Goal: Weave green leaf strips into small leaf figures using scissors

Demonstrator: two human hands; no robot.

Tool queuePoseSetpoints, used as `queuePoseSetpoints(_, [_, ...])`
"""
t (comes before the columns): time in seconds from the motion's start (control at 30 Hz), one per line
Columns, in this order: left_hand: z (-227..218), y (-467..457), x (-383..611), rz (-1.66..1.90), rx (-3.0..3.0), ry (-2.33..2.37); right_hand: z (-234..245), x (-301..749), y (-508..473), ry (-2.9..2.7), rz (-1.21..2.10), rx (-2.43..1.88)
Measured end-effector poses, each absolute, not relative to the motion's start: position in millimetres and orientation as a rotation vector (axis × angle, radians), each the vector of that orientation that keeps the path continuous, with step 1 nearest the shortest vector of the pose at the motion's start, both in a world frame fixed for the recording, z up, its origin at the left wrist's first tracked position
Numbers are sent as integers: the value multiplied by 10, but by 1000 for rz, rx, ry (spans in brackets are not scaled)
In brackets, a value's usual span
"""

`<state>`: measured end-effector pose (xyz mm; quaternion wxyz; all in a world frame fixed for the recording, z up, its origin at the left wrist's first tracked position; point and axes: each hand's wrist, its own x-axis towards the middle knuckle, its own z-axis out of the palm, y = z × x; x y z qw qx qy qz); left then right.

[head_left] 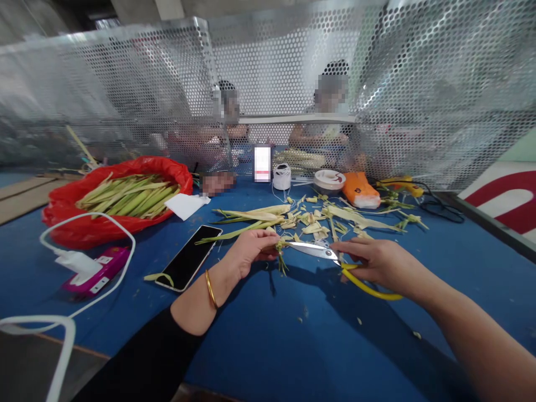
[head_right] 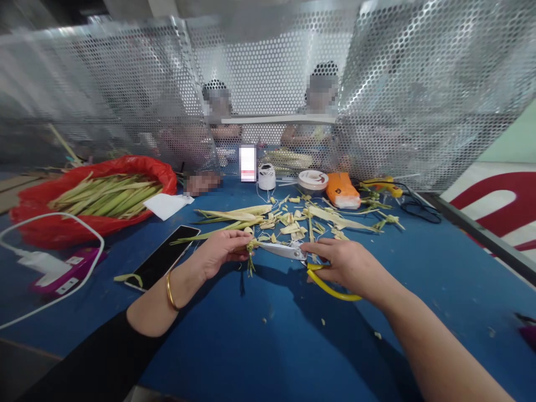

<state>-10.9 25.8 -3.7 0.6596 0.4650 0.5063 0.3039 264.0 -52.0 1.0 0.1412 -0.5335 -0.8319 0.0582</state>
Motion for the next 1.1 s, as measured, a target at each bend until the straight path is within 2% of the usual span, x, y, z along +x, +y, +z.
queuePoseSetpoints(0.4, [-88,311,-134,779,1023,1142,11,2584,-550,-2400,171,-1562])
queuePoseSetpoints(1.1, [-39,280,-108,730,991,1152,-51,2620,-511,-2441,7,-1521])
